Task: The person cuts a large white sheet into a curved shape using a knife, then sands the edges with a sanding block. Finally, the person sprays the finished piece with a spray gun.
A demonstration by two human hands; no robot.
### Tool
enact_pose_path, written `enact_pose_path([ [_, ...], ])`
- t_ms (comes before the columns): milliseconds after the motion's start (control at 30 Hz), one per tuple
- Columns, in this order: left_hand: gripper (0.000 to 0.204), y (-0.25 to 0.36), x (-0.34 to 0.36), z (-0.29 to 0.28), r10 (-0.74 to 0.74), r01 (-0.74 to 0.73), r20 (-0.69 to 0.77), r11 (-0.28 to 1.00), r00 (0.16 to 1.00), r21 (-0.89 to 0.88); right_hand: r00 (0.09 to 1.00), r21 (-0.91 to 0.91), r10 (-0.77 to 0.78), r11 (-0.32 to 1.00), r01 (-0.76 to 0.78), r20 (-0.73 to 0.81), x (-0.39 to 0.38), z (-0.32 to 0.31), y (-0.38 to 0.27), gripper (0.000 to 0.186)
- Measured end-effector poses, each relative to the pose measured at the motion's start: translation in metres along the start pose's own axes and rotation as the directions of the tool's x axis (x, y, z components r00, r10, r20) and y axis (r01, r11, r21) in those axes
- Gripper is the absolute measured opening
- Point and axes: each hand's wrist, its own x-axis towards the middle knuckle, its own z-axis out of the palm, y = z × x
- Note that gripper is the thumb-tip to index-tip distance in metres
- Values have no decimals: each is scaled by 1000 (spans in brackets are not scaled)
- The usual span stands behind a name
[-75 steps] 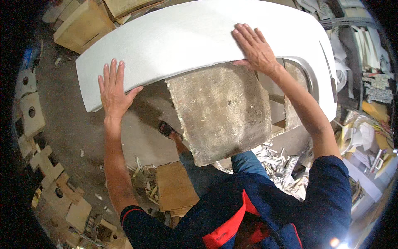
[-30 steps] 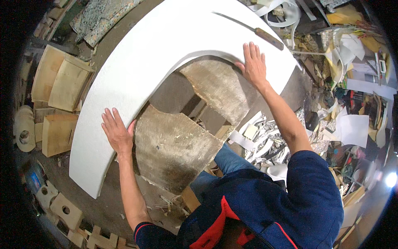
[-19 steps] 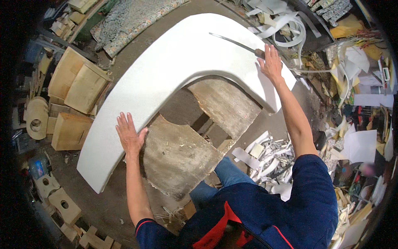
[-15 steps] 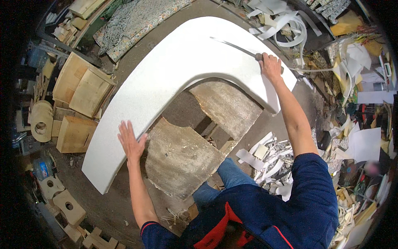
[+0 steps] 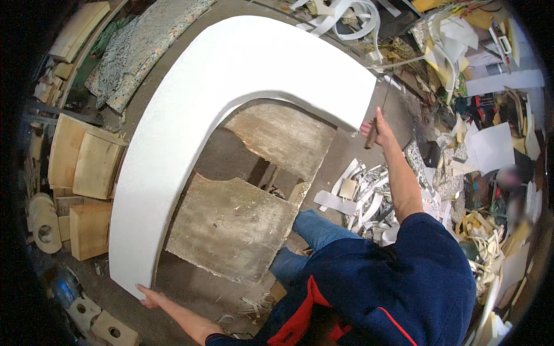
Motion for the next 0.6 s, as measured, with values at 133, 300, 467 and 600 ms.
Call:
enact_pose_path([
  [133,121,9,4,-2,-181,172,-138,982,974,-79,972,177,75,977,-115,222,-8,23,6,78],
  [300,111,-14,3,-4,-224,429,392,693,892,-580,972,274,-80,961,16,223,-27,54,4,77],
  [467,95,-30,8,4,-189,464,436,533,880,-707,981,308,-91,951,33,174,-25,63,2,73],
  [600,91,-10,16,-9,-169,483,467,502,868,-718,971,327,-113,944,39,211,-12,60,5,72],
])
